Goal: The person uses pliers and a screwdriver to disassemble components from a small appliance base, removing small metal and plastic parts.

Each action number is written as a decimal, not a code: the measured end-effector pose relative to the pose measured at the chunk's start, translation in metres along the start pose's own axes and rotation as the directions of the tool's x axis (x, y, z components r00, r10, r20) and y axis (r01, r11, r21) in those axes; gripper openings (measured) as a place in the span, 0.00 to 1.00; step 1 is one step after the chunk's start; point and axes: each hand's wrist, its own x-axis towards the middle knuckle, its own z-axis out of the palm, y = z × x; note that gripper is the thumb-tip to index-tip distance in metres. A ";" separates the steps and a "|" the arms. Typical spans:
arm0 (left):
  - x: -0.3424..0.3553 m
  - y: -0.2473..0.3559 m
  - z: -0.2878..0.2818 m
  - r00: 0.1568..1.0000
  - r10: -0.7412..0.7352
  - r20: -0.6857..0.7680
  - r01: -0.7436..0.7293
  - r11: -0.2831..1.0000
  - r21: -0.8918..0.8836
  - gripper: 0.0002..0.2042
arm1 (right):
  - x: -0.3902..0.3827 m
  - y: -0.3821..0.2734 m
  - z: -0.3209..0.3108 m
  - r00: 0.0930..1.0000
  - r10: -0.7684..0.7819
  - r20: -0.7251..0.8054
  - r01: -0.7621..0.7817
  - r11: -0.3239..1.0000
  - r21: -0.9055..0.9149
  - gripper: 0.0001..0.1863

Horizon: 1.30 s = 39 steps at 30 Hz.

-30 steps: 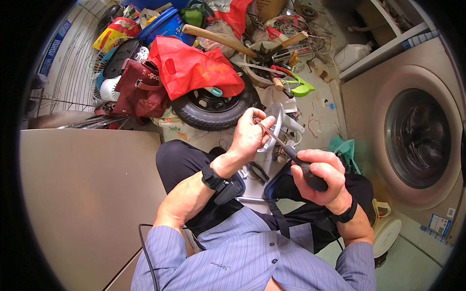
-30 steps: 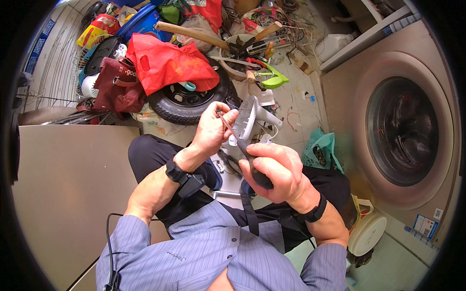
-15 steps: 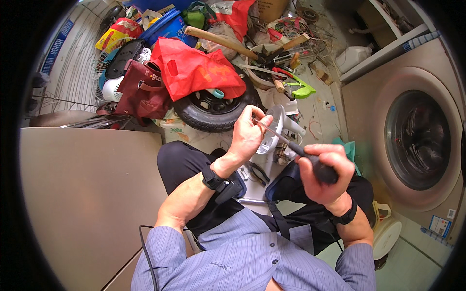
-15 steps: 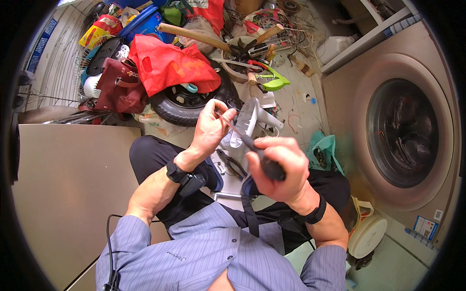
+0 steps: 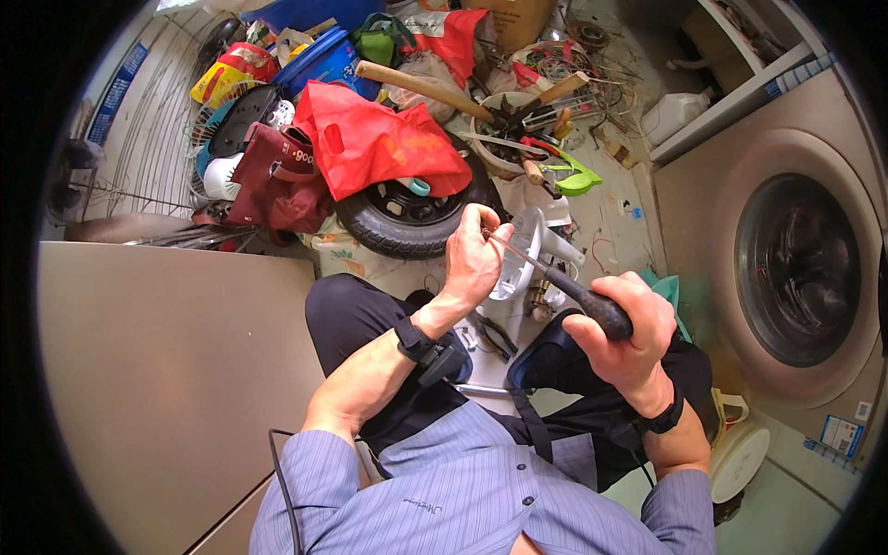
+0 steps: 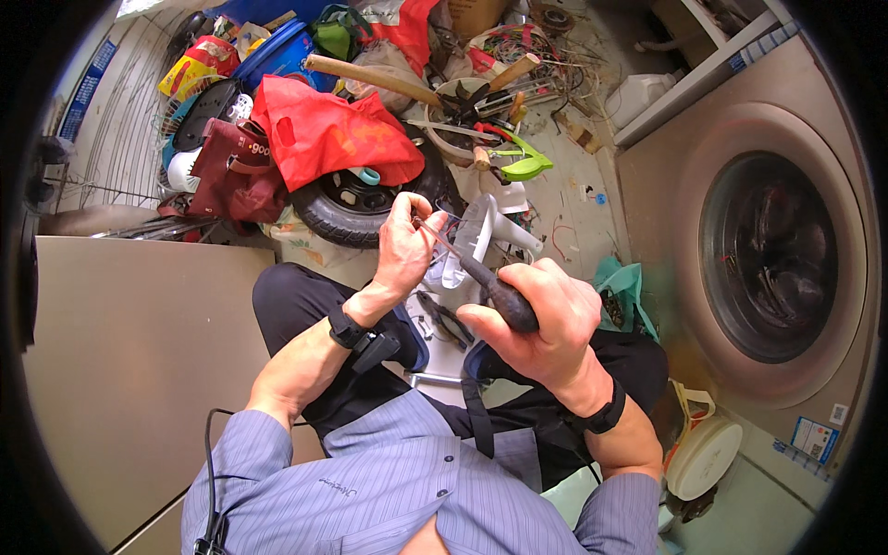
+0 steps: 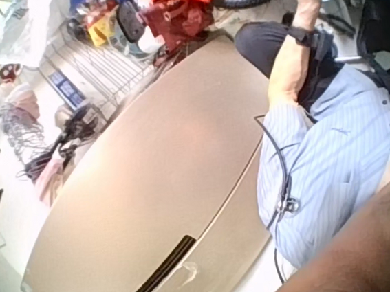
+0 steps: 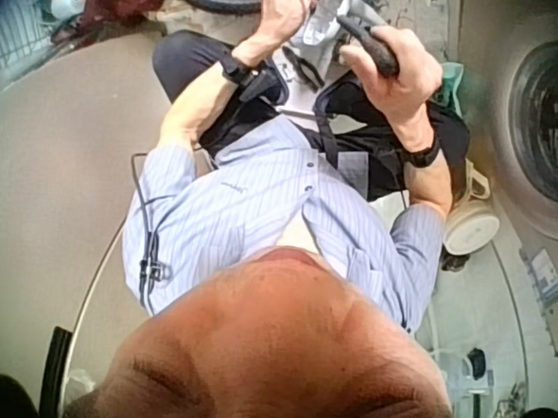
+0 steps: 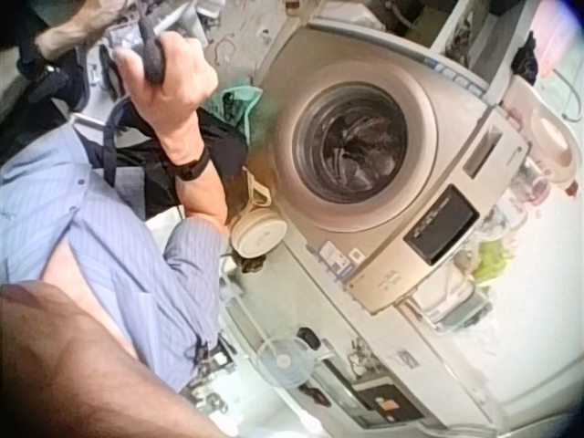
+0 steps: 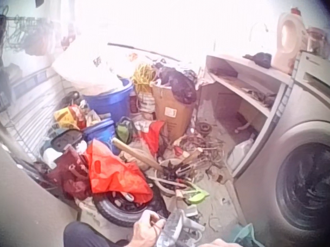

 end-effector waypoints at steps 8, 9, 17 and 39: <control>0.002 -0.001 -0.001 0.999 0.033 -0.014 -0.032 0.999 0.041 0.11 | -0.007 0.011 0.005 0.998 0.000 -0.071 0.004 0.999 0.051 0.15; 0.005 0.000 -0.005 0.999 0.036 -0.019 -0.036 0.999 0.001 0.11 | -0.008 0.013 0.007 0.996 -0.086 -0.039 0.088 0.994 0.069 0.15; 0.016 0.014 -0.012 0.995 0.078 -0.062 -0.076 0.996 0.038 0.11 | -0.006 0.011 0.014 0.998 -0.060 -0.026 0.064 0.983 0.174 0.14; 0.020 -0.002 -0.012 0.992 0.094 -0.085 -0.092 0.995 0.035 0.16 | 0.009 0.014 0.012 0.994 -0.061 -0.094 0.069 0.994 0.079 0.11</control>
